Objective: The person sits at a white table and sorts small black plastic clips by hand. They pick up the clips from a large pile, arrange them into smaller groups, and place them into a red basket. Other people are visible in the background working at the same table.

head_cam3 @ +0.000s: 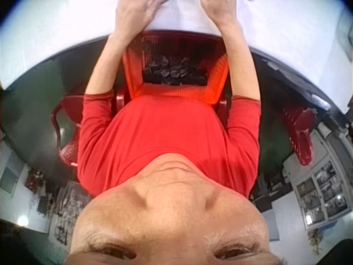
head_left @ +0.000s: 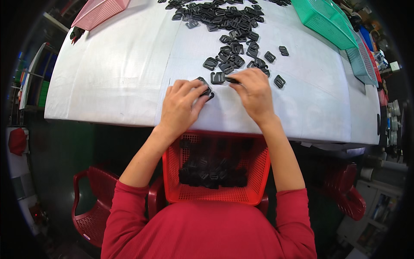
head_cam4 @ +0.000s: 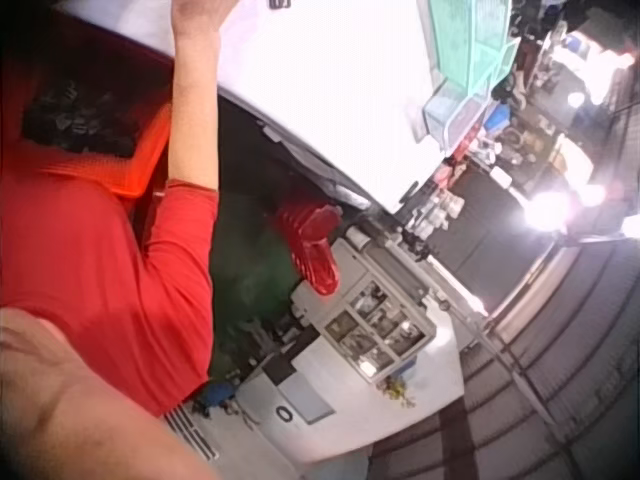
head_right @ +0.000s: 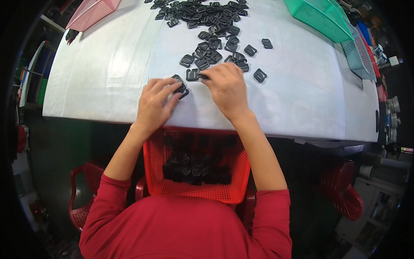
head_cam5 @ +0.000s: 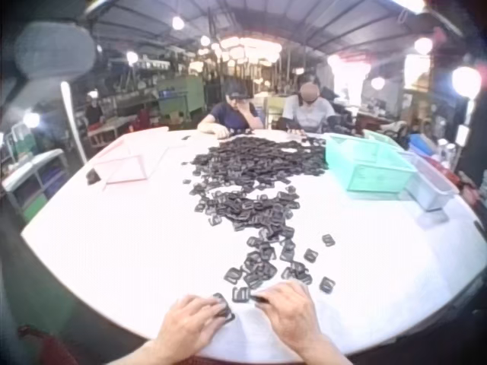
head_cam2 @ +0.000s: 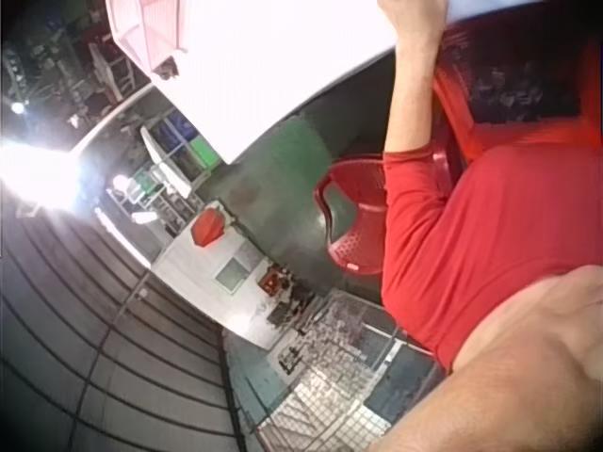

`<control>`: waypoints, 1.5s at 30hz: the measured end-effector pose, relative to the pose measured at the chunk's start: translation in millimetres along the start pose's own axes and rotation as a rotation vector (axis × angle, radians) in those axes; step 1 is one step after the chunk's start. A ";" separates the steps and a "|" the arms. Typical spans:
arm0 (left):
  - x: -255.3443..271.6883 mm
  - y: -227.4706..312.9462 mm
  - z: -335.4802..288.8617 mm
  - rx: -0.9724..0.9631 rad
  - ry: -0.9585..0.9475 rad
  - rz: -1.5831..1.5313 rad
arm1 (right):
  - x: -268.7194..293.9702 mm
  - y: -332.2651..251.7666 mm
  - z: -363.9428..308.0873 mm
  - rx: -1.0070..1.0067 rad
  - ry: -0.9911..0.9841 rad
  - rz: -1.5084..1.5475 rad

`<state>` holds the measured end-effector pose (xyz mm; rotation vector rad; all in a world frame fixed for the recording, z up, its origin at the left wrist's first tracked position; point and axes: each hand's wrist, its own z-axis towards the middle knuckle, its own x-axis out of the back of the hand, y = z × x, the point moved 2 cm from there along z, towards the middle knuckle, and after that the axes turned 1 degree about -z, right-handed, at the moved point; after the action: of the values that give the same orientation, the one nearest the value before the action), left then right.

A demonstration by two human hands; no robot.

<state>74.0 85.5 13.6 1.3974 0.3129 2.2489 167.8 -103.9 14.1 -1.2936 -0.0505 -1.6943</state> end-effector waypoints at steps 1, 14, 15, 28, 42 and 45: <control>2.6 -1.2 4.3 0.002 0.022 -0.005 | 13.0 0.0 -4.9 0.000 0.032 -0.014; 3.6 -21.5 14.8 0.048 0.028 0.152 | 41.1 13.8 -9.8 -0.126 -0.040 -0.271; 1.6 -17.6 17.1 0.027 0.026 0.123 | 30.2 14.8 -1.1 -0.024 -0.001 -0.217; -23.8 1.6 47.2 0.157 -0.095 -0.129 | 5.7 24.1 17.5 0.157 0.067 -0.074; -41.7 -27.1 88.3 -0.162 -0.049 0.189 | 5.4 18.7 29.4 0.062 0.061 -0.160; -52.2 -25.9 97.5 -0.209 -0.059 0.211 | 2.3 38.6 29.3 0.069 0.068 -0.333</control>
<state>187.0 76.5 6.1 1.4374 -0.0919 2.3227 215.8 -110.1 9.9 -1.2247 -0.2962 -1.9983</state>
